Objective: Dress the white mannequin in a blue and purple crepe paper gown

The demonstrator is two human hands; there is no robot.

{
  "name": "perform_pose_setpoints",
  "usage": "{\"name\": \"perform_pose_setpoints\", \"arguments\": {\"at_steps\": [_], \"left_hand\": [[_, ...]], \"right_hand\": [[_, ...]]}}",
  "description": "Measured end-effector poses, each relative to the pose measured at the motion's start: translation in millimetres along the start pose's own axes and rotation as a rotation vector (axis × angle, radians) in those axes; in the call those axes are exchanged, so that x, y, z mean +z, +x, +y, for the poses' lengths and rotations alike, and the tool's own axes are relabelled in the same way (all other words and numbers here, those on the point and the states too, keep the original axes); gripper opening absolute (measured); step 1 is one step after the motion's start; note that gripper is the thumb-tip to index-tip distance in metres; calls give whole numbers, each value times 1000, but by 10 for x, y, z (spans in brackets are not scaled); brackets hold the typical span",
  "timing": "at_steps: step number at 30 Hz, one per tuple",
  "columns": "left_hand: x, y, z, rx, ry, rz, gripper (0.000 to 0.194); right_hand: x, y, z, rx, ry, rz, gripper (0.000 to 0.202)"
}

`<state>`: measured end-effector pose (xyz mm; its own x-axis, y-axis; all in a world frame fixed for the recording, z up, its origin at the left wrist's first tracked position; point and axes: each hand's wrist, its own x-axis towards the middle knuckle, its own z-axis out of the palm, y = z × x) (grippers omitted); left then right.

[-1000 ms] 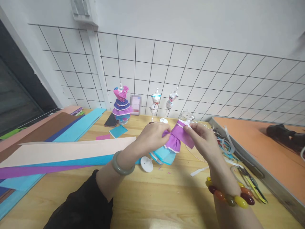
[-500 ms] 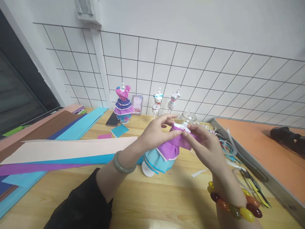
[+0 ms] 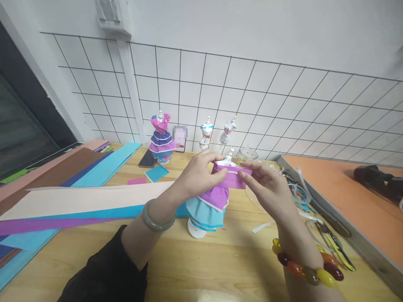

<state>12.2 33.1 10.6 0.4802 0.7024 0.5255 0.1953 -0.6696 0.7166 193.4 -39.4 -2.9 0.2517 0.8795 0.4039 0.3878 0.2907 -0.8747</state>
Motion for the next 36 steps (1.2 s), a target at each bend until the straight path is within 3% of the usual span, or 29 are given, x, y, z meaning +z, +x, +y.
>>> {"name": "perform_pose_setpoints", "arguments": {"at_steps": [4, 10, 17, 26, 33, 36], "left_hand": [[-20, 8, -12, -10, 31, 2, 20], [-9, 2, -23, -58, 28, 52, 20], [52, -1, 35, 32, -58, 188, 10], [215, -21, -15, 3, -139, 130, 12], [219, 9, -26, 70, -68, 159, 6], [207, 24, -60, 70, -77, 162, 7]], "right_hand": [[-8, -24, -43, -12, -24, 37, 25], [1, -87, -88, -196, -127, 4, 11], [7, -154, -181, -362, -137, 49, 3], [-1, -239, -207, -460, -288, 134, 10], [-105, -411, -293, -417, -235, 80, 9], [-233, -492, -247, -296, -209, 188, 6]]}}
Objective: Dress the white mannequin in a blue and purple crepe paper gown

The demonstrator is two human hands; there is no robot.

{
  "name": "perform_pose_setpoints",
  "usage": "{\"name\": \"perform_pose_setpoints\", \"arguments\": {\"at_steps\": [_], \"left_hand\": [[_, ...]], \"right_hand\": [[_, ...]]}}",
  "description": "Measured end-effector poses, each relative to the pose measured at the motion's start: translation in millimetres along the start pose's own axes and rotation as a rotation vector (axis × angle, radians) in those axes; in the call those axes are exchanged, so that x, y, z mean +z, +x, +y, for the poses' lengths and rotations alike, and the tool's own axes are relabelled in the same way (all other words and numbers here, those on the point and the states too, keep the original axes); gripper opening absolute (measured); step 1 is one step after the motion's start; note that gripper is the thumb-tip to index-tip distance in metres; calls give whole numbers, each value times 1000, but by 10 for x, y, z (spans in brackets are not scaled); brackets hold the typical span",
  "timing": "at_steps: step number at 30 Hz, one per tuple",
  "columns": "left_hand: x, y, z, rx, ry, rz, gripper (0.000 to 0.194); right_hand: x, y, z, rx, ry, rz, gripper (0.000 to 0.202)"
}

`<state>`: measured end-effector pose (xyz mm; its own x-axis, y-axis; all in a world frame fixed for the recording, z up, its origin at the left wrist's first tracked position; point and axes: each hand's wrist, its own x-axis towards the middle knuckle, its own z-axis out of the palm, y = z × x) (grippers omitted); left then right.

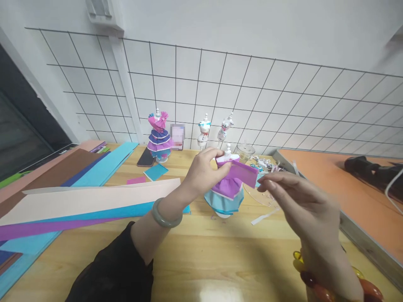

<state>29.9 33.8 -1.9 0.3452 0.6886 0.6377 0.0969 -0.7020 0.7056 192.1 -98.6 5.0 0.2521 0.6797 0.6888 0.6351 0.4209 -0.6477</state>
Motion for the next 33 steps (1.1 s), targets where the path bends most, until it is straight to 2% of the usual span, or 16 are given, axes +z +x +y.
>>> {"name": "perform_pose_setpoints", "arguments": {"at_steps": [3, 4, 9, 11, 15, 18, 24, 29, 33], "left_hand": [[-40, 23, -35, -13, -1, -10, 8], [-57, 32, -44, -12, 4, -7, 9], [-131, 74, -67, 14, 8, 64, 11], [-145, 78, -71, 5, 6, 72, 13], [-141, 64, -51, -15, 31, 35, 15], [-125, 44, -6, -25, 42, -6, 16], [-126, 31, 14, -36, 71, -37, 21], [-154, 36, -26, -61, 77, -70, 50], [-187, 33, 3, -40, 98, -100, 62]], "right_hand": [[-182, -78, 221, 178, -75, 126, 14], [-254, -111, 331, 235, -138, 116, 18], [-679, -359, 963, 447, -543, -120, 32], [-875, -482, 1169, 493, -691, -171, 34], [-1255, -706, 1429, 566, -1062, -223, 40], [-1430, -819, 1529, 614, -1193, -255, 40], [-1432, -886, 1673, 678, -1269, -286, 46], [-1388, -866, 1803, 724, -1316, -286, 46], [-1394, -873, 1881, 738, -1338, -304, 39]]}}
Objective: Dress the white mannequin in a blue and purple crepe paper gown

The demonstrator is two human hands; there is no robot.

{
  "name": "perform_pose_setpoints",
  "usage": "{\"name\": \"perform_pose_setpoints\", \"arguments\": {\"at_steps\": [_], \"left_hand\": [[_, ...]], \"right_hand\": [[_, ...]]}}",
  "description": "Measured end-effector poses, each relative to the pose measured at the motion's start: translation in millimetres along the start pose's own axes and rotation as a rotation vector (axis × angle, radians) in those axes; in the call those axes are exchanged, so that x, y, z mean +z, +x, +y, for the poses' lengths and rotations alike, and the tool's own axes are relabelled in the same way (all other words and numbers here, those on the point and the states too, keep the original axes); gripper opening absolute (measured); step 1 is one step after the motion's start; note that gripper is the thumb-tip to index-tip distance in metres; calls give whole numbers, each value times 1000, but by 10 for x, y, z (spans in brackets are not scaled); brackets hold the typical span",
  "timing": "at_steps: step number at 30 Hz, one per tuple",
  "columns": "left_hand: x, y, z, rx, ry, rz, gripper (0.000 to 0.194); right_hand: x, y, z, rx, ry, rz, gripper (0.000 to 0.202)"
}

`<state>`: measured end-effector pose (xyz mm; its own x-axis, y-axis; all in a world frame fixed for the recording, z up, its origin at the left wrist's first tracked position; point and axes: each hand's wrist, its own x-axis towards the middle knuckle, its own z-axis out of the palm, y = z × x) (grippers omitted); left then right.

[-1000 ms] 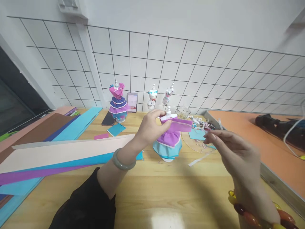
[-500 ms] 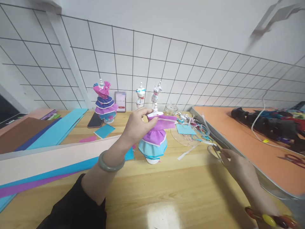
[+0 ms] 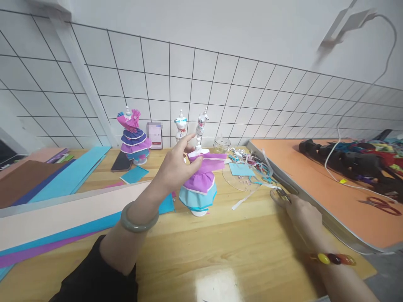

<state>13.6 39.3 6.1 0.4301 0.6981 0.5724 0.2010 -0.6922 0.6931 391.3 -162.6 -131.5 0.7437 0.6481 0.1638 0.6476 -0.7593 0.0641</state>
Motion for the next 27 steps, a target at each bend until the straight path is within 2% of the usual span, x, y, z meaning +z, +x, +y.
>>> {"name": "perform_pose_setpoints", "arguments": {"at_steps": [6, 13, 18, 24, 27], "left_hand": [[-52, -6, 4, 127, 195, 22, 68], [-87, 9, -15, 218, 283, -19, 61], [-82, 11, -12, 198, 272, -13, 61], [-84, 18, -7, 75, 184, -5, 63], [-54, 1, 3, 86, 131, -20, 67]], "right_hand": [[-17, 1, 93, -23, -10, 49, 45], [-128, -66, 304, -172, 0, 120, 44], [-116, -82, 374, -213, 14, 150, 40], [6, -110, 379, -178, 75, 124, 41], [69, -139, 356, -141, 102, 106, 43]]}}
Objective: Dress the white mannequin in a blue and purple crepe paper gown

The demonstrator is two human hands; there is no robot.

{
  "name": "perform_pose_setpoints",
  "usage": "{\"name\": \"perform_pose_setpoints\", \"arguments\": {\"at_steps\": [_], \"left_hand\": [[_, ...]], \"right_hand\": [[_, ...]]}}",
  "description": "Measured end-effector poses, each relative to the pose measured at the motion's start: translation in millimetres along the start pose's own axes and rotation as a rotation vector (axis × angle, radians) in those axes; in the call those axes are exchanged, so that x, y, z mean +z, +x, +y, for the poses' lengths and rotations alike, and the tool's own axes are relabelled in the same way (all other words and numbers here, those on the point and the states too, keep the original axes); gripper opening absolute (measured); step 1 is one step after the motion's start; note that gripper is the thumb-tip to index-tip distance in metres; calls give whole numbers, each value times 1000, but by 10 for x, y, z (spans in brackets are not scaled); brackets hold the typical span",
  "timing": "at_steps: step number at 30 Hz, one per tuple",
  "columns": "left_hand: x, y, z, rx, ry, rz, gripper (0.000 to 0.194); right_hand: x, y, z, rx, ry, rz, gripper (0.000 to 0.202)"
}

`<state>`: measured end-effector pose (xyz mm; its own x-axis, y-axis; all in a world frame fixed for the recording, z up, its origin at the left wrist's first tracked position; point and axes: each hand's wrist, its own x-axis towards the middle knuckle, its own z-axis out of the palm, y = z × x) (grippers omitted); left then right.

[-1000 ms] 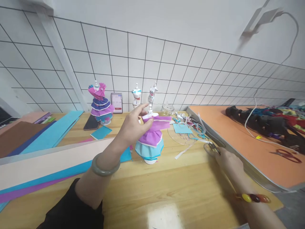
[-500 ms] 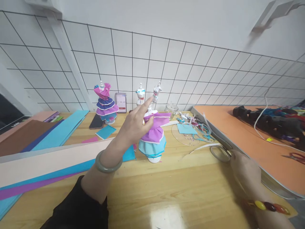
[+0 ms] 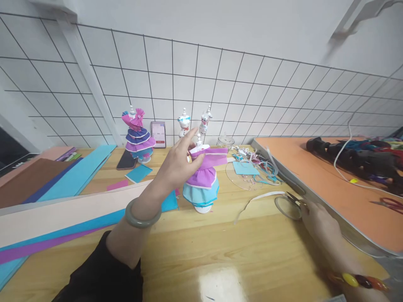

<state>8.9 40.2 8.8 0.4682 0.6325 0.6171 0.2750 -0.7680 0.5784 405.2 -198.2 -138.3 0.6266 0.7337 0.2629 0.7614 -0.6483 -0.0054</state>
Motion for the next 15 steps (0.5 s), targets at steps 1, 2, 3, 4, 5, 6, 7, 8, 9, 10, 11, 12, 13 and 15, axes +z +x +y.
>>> {"name": "perform_pose_setpoints", "arguments": {"at_steps": [1, 2, 3, 4, 5, 6, 7, 8, 9, 10, 11, 12, 13, 15], "left_hand": [[17, -11, 13, 15, -19, -4, 68], [38, -25, 31, 31, -35, -9, 68], [59, -41, 52, 44, -46, -17, 68], [80, -58, 76, 55, -52, -29, 68], [97, -75, 100, 64, -53, -45, 67], [111, -90, 123, 72, -51, -58, 66], [118, -103, 142, 78, -47, -71, 66], [120, -113, 158, 81, -43, -87, 66], [115, -121, 170, 82, -41, -101, 67], [104, -126, 180, 81, -39, -116, 68], [88, -130, 188, 79, -38, -132, 68], [69, -133, 197, 78, -34, -154, 69], [49, -136, 208, 76, -28, -176, 70], [11, -144, 236, 75, -11, -216, 71]], "right_hand": [[12, -10, -7, 12, 11, -8, 43], [18, -20, -14, 22, 24, -18, 43], [20, -30, -20, 30, 40, -32, 42], [19, -40, -26, 33, 60, -50, 42], [15, -50, -31, 36, 82, -69, 42], [10, -60, -34, 40, 102, -86, 43], [5, -69, -36, 42, 123, -102, 43], [2, -77, -36, 44, 144, -116, 43], [0, -82, -34, 48, 164, -126, 42], [0, -83, -30, 56, 181, -131, 41], [2, -81, -26, 66, 198, -135, 39], [6, -76, -21, 76, 213, -137, 37], [11, -67, -16, 88, 224, -138, 34], [22, -45, -7, 114, 242, -137, 31]]}}
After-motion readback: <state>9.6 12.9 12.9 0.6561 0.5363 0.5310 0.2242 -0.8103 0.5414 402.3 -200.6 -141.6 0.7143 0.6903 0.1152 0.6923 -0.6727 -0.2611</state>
